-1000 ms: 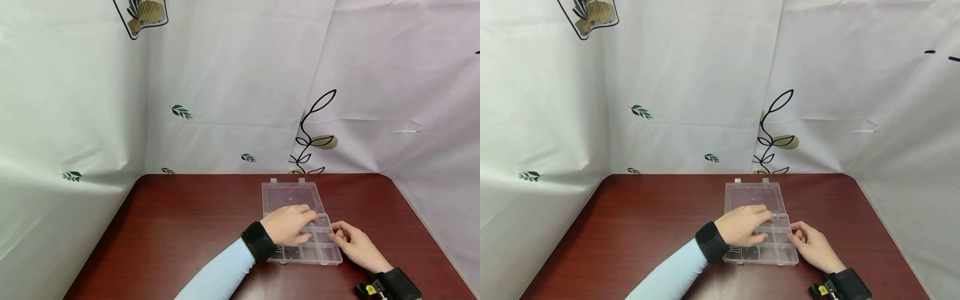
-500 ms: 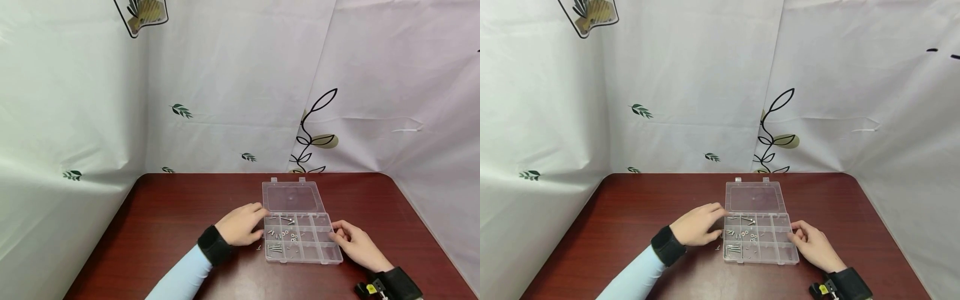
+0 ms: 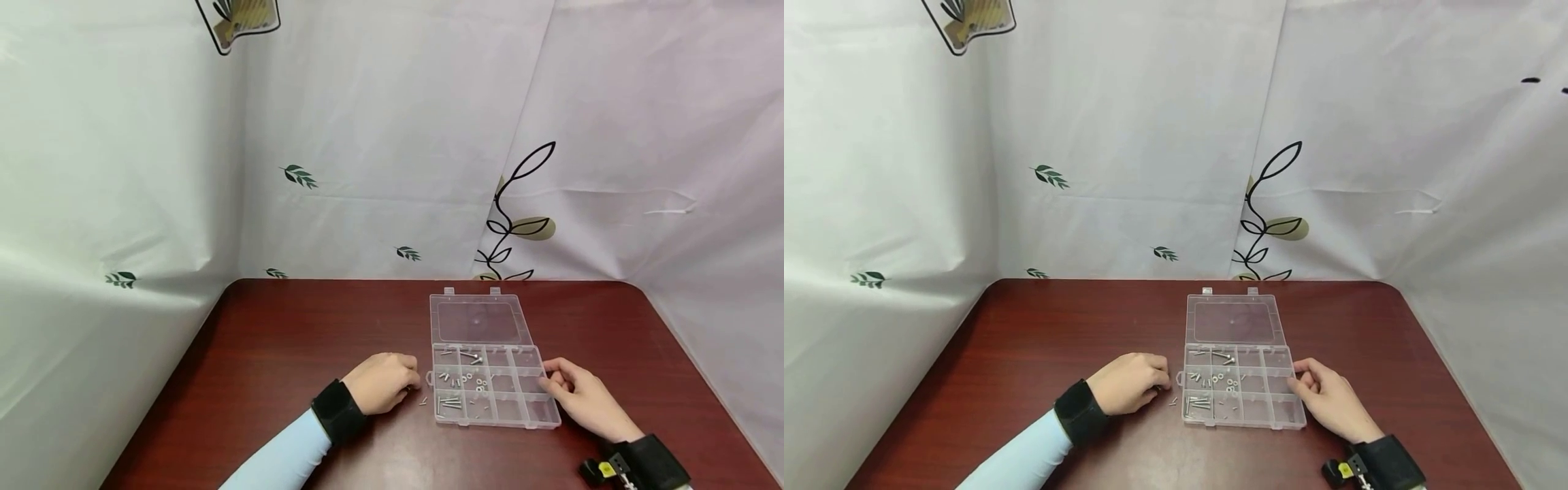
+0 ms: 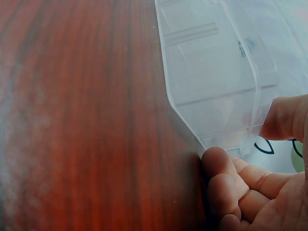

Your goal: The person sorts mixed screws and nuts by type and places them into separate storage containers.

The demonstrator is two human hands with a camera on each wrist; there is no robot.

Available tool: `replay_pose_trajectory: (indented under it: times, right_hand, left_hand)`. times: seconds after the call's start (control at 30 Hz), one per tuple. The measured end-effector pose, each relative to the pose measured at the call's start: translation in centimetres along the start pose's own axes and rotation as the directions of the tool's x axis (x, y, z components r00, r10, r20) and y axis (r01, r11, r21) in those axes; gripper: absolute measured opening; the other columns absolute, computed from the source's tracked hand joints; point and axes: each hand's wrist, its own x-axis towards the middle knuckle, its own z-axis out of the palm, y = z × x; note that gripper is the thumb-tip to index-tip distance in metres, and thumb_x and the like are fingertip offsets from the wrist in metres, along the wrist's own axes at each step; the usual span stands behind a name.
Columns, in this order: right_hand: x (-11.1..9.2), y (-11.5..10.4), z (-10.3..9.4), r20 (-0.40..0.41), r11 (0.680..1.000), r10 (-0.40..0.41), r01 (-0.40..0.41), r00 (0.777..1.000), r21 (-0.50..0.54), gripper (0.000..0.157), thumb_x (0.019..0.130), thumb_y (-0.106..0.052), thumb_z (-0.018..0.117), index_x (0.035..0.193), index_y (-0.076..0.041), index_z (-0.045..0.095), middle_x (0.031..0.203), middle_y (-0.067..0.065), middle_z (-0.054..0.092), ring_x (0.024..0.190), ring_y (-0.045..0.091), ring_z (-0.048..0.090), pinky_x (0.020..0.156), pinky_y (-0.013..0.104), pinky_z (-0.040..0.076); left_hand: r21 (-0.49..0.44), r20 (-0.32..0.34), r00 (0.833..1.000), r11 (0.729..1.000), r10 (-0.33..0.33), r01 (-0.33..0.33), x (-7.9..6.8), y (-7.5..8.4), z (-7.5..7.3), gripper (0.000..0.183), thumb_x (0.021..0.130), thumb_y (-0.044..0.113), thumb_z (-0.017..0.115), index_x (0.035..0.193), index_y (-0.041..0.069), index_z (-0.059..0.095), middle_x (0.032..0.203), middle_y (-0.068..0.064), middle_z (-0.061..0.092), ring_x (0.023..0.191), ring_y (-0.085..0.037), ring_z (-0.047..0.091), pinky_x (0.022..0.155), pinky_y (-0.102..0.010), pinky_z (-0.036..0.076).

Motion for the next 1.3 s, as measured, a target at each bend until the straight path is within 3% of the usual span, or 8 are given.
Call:
replay_pose_trajectory:
  times: [0.27, 0.5, 0.67, 0.77, 0.97, 1.3]
  right_hand:
    - [0.0, 0.2, 0.1, 0.005, 1.0, 0.012, -0.012, 1.0, 0.005, 0.033, 0.093, -0.037, 0.064, 0.111, -0.009, 0.064, 0.075, -0.005, 0.047, 0.06, 0.003, 0.041, 0.061, 0.025, 0.032]
    - [0.0, 0.2, 0.0, 0.006, 1.0, 0.009, -0.009, 1.0, 0.001, 0.032, 0.093, -0.037, 0.063, 0.109, -0.009, 0.064, 0.075, -0.005, 0.046, 0.06, 0.003, 0.04, 0.061, 0.025, 0.032]
    - [-0.1, 0.2, -0.1, -0.005, 1.0, 0.002, -0.002, 1.0, 0.006, 0.031, 0.092, -0.036, 0.064, 0.108, -0.009, 0.064, 0.074, -0.006, 0.046, 0.059, 0.003, 0.04, 0.06, 0.025, 0.032]
    - [-0.1, 0.2, -0.1, -0.011, 1.0, 0.0, 0.0, 1.0, 0.01, 0.031, 0.092, -0.035, 0.064, 0.108, -0.009, 0.064, 0.074, -0.006, 0.046, 0.059, 0.003, 0.04, 0.06, 0.025, 0.032]
    - [-0.2, 0.2, -0.1, -0.002, 1.0, 0.008, -0.008, 1.0, 0.008, 0.031, 0.093, -0.035, 0.064, 0.109, -0.009, 0.064, 0.074, -0.005, 0.046, 0.058, 0.003, 0.04, 0.06, 0.025, 0.032]
    - [-0.1, -0.1, -0.1, 0.021, 1.0, 0.011, -0.011, 1.0, 0.018, 0.032, 0.094, -0.037, 0.062, 0.11, -0.009, 0.063, 0.074, -0.004, 0.047, 0.059, 0.004, 0.04, 0.062, 0.025, 0.032]
  left_hand:
    - [0.104, -0.047, 0.998, 0.994, 0.043, -0.038, 0.3, 0.2, 0.7, 0.023, 0.076, 0.006, 0.066, 0.069, 0.028, 0.065, 0.07, 0.014, 0.046, 0.06, 0.001, 0.049, 0.056, -0.019, 0.042]
    - [0.034, -0.037, 0.999, 0.999, -0.008, 0.009, 0.9, 0.3, 1.5, 0.027, 0.066, 0.004, 0.061, 0.065, 0.024, 0.042, 0.067, 0.013, 0.033, 0.056, -0.001, 0.033, 0.052, -0.02, 0.031]
    - [-0.039, -0.061, 0.997, 0.998, -0.043, 0.041, 1.6, 0.0, 1.4, 0.025, 0.064, 0.007, 0.057, 0.068, 0.023, 0.038, 0.067, 0.012, 0.032, 0.057, -0.001, 0.033, 0.054, -0.018, 0.029]
    - [-0.06, -0.097, 0.994, 0.998, -0.042, 0.036, 2.7, 0.0, 0.3, 0.022, 0.068, 0.009, 0.056, 0.072, 0.022, 0.04, 0.069, 0.011, 0.035, 0.059, -0.002, 0.036, 0.055, -0.018, 0.03]
    - [-0.084, -0.138, 0.99, 0.996, 0.028, -0.039, 5.9, 1.1, -1.8, 0.018, 0.073, 0.011, 0.058, 0.078, 0.02, 0.043, 0.073, 0.01, 0.037, 0.059, -0.002, 0.038, 0.055, -0.015, 0.031]
    - [-0.05, -0.103, 0.99, 0.993, 0.097, -0.102, 11.1, 3.4, -1.9, 0.014, 0.081, 0.012, 0.059, 0.083, 0.02, 0.047, 0.076, 0.01, 0.04, 0.064, 0.0, 0.04, 0.06, -0.013, 0.034]
